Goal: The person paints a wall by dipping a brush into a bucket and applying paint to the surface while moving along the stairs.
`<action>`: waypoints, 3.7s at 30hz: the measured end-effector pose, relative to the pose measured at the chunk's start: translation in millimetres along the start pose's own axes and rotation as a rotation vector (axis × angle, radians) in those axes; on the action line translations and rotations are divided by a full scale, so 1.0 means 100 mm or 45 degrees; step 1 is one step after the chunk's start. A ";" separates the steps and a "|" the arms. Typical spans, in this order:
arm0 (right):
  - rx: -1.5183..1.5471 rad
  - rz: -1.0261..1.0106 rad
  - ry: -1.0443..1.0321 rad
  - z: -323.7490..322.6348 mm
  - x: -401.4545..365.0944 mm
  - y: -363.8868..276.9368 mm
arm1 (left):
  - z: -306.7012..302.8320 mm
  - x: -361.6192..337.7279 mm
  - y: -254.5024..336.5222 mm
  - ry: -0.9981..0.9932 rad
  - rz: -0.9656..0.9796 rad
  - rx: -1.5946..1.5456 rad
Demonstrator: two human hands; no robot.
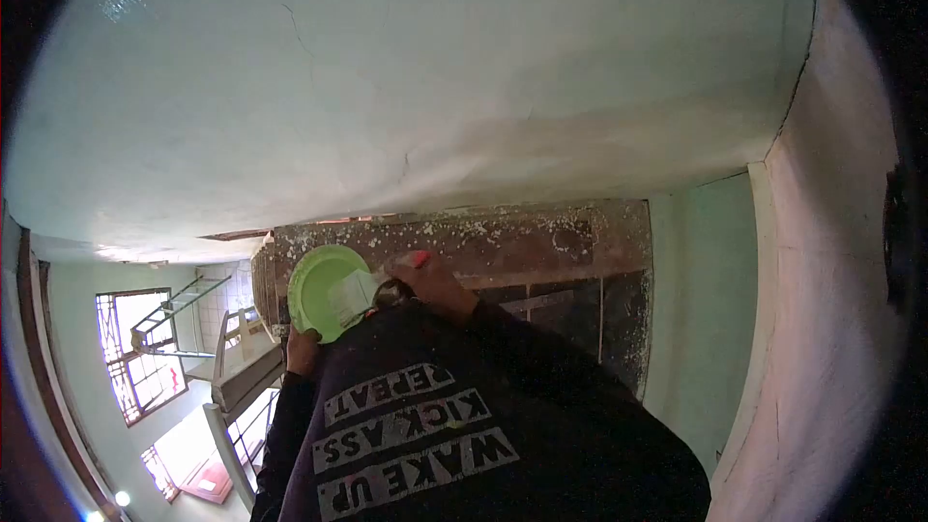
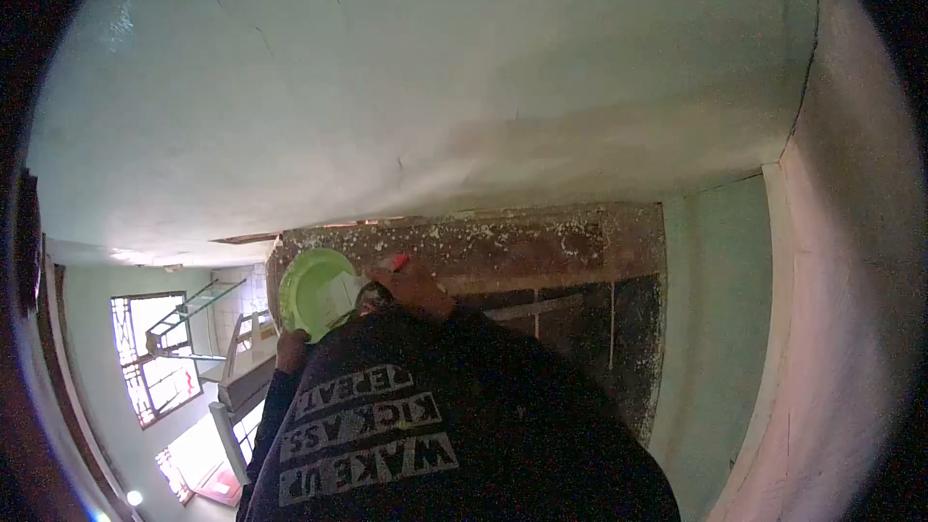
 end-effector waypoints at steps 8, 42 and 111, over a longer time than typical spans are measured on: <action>-0.309 -0.367 0.134 -0.07 -0.18 -0.02 | 0.22 0.09 -0.07 -0.276 -0.135 -0.111; 0.273 -2.021 -0.381 2.18 -1.55 -5.20 | -0.08 -0.60 0.36 0.854 -0.352 -1.312; -1.193 -2.375 1.089 3.22 -2.76 -6.31 | 0.15 -0.92 -0.30 1.073 -0.500 -0.930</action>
Point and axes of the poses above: each hand's wrist, its own x-axis towards the middle knuckle, its own z-axis out of the palm, y = z × x, the point moved 7 cm from there along x, towards the middle knuckle, and after that the axes turned 15 degrees about z, right-handed, at the moved point
